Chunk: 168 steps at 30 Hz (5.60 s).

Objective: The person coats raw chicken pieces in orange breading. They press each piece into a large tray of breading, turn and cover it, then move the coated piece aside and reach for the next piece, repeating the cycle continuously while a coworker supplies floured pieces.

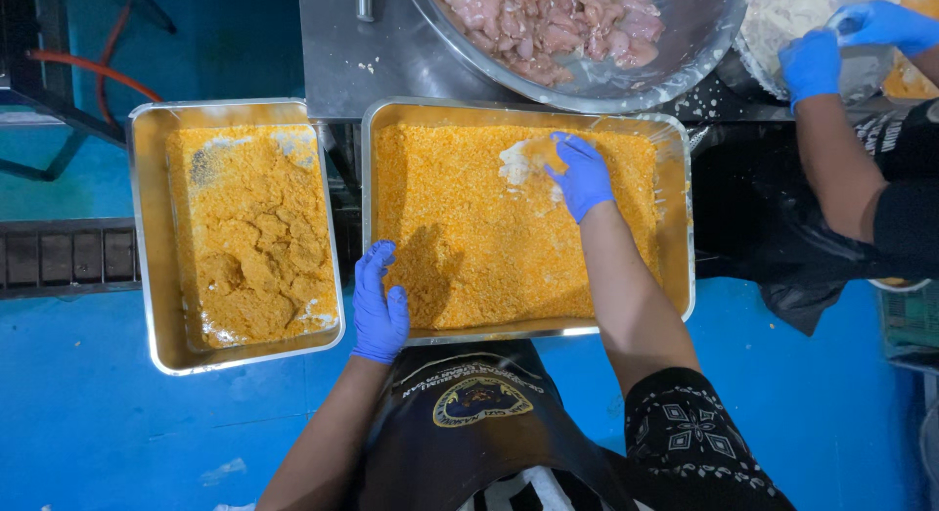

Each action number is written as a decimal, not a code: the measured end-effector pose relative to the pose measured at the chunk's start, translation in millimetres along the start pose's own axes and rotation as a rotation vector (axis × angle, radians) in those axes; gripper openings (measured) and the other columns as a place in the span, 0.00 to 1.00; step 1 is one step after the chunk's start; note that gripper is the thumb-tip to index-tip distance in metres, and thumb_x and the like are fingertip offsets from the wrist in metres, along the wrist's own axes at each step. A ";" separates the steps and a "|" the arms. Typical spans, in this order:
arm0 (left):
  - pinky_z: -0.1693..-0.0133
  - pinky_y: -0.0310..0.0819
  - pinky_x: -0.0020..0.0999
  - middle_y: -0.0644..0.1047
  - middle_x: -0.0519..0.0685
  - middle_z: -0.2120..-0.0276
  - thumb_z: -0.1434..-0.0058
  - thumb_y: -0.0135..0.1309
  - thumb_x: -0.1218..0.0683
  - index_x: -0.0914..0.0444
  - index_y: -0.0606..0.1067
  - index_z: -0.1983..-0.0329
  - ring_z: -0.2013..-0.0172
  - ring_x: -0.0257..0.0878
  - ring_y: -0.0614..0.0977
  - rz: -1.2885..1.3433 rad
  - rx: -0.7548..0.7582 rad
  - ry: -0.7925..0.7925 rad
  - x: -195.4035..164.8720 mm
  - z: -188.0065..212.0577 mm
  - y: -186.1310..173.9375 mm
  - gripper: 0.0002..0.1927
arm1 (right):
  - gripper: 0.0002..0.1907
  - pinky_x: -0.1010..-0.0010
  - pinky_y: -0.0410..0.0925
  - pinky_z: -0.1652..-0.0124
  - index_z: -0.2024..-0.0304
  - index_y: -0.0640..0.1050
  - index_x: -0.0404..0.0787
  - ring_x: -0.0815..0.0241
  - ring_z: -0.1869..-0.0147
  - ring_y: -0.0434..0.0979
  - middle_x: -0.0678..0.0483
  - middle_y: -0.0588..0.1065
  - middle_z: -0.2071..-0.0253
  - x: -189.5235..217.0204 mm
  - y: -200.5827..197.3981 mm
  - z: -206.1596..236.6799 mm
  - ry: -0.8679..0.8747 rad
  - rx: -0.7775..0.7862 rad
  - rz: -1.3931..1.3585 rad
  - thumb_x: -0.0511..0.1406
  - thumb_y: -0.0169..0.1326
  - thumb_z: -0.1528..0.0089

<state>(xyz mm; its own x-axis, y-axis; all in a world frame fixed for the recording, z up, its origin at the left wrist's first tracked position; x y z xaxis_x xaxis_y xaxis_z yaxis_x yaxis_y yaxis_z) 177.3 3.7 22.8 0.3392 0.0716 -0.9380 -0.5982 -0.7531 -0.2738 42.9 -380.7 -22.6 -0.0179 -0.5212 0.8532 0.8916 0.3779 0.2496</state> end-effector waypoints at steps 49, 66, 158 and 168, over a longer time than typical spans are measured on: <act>0.45 0.72 0.44 0.69 0.58 0.36 0.26 0.40 0.38 0.63 0.64 0.31 0.44 0.51 0.78 -0.005 -0.011 0.065 9.3 8.5 3.1 0.31 | 0.15 0.74 0.70 0.70 0.52 0.79 0.45 0.69 0.64 0.76 0.59 0.79 0.62 -109.7 95.7 94.7 0.051 0.266 0.501 0.38 0.64 0.41; 0.45 0.73 0.43 0.70 0.58 0.37 0.27 0.41 0.38 0.61 0.66 0.31 0.45 0.50 0.78 -0.005 -0.012 0.021 0.0 2.2 -3.8 0.30 | 0.27 0.65 0.71 0.69 0.35 0.67 0.42 0.51 0.63 0.78 0.46 0.77 0.56 -2.1 -7.2 21.3 -0.185 -0.315 0.103 0.34 0.57 0.37; 0.39 0.70 0.46 0.69 0.62 0.38 0.26 0.45 0.45 0.64 0.73 0.39 0.37 0.56 0.73 -0.083 0.050 0.062 0.3 11.0 -0.1 0.22 | 0.29 0.55 0.69 0.44 0.45 0.79 0.41 0.41 0.42 0.76 0.41 0.76 0.46 -169.5 18.5 173.4 -0.193 0.584 1.405 0.43 0.65 0.48; 0.36 0.67 0.48 0.70 0.63 0.40 0.26 0.45 0.46 0.65 0.74 0.42 0.37 0.58 0.73 -0.096 0.054 0.083 -3.4 7.9 -1.5 0.21 | 0.17 0.68 0.74 0.56 0.50 0.81 0.42 0.56 0.54 0.82 0.49 0.79 0.51 -72.5 -21.8 121.3 -0.156 -0.024 0.912 0.35 0.63 0.42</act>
<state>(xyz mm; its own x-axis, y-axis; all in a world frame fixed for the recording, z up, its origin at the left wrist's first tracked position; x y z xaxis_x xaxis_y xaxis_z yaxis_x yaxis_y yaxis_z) 171.3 9.8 24.7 0.4542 0.0862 -0.8867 -0.5975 -0.7088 -0.3749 -30.2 -258.4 -34.4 0.6363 0.0802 0.7672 0.5997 0.5741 -0.5574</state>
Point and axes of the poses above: each hand's wrist, its own z-axis away from the middle knuckle, its own y-axis out of the palm, x = y × z, the point moved 7 cm from there along -z, towards the middle knuckle
